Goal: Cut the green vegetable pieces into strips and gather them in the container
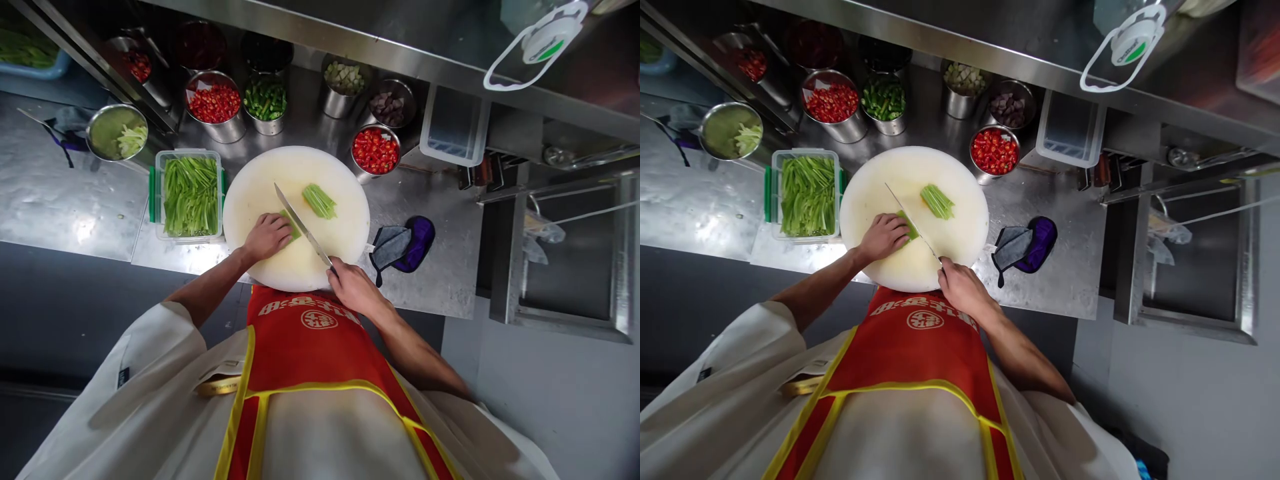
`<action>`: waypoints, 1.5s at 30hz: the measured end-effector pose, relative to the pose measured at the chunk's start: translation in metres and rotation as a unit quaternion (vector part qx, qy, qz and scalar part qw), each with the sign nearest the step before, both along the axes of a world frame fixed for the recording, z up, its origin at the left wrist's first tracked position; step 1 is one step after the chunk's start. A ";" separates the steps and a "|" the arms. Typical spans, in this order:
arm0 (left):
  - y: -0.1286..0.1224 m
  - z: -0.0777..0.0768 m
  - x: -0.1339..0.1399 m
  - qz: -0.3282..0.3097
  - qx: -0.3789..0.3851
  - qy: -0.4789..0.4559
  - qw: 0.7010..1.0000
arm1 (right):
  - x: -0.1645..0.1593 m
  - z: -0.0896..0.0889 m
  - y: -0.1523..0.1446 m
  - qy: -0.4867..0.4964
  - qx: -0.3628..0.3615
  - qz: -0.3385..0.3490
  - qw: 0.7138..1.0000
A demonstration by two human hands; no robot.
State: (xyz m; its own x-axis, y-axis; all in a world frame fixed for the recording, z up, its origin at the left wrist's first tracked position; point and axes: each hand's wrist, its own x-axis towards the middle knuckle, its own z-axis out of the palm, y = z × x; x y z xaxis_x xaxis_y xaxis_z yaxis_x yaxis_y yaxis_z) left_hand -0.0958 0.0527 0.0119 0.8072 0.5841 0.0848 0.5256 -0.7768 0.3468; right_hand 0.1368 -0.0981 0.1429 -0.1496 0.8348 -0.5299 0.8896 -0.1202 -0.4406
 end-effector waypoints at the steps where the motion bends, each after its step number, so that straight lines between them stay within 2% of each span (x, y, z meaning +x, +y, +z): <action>1: -0.001 0.001 0.000 0.000 0.000 0.001 1.000 | 0.000 0.001 0.000 -0.002 -0.002 0.003 1.000; 10: 0.000 0.003 0.000 0.013 -0.056 -0.017 0.998 | -0.003 0.014 -0.002 -0.008 -0.024 0.018 1.000; 16: 0.000 0.004 0.002 0.020 -0.078 -0.019 0.997 | -0.016 -0.015 0.010 -0.024 -0.025 0.005 0.999; 18: -0.001 0.005 0.002 0.018 -0.074 -0.018 0.997 | -0.016 -0.019 0.012 -0.017 -0.015 0.005 1.000; 25: 0.000 0.004 0.002 0.020 -0.086 -0.038 0.995 | -0.010 0.004 0.005 -0.016 -0.018 0.015 1.000; 29: -0.001 0.005 0.004 0.021 -0.085 -0.041 0.995 | -0.018 -0.009 0.014 -0.033 -0.033 0.007 0.999; 32: 0.001 0.011 0.001 0.015 -0.094 -0.039 0.995 | -0.021 -0.021 0.020 -0.040 -0.025 0.006 0.999; 35: 0.009 0.022 -0.009 0.002 -0.101 -0.012 0.995 | -0.019 -0.024 0.021 -0.044 -0.019 0.009 0.999; 38: 0.021 0.028 -0.022 -0.047 -0.127 0.018 0.991 | -0.018 -0.022 0.023 -0.056 -0.018 0.012 0.998; 41: 0.032 0.026 -0.027 -0.114 -0.152 0.039 0.981 | -0.020 -0.019 0.030 -0.071 -0.012 0.020 0.997; 45: 0.040 0.020 -0.023 -0.140 -0.148 0.053 0.978 | -0.024 -0.011 0.037 -0.076 -0.014 0.040 0.996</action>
State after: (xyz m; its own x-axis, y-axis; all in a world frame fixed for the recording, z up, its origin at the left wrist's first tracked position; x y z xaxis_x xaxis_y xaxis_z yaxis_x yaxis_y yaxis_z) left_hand -0.1190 0.0927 0.0322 0.9341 0.3254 -0.1471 0.3520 -0.7694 0.5330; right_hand 0.1126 -0.0610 0.1320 -0.1321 0.8082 -0.5739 0.9528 -0.0562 -0.2985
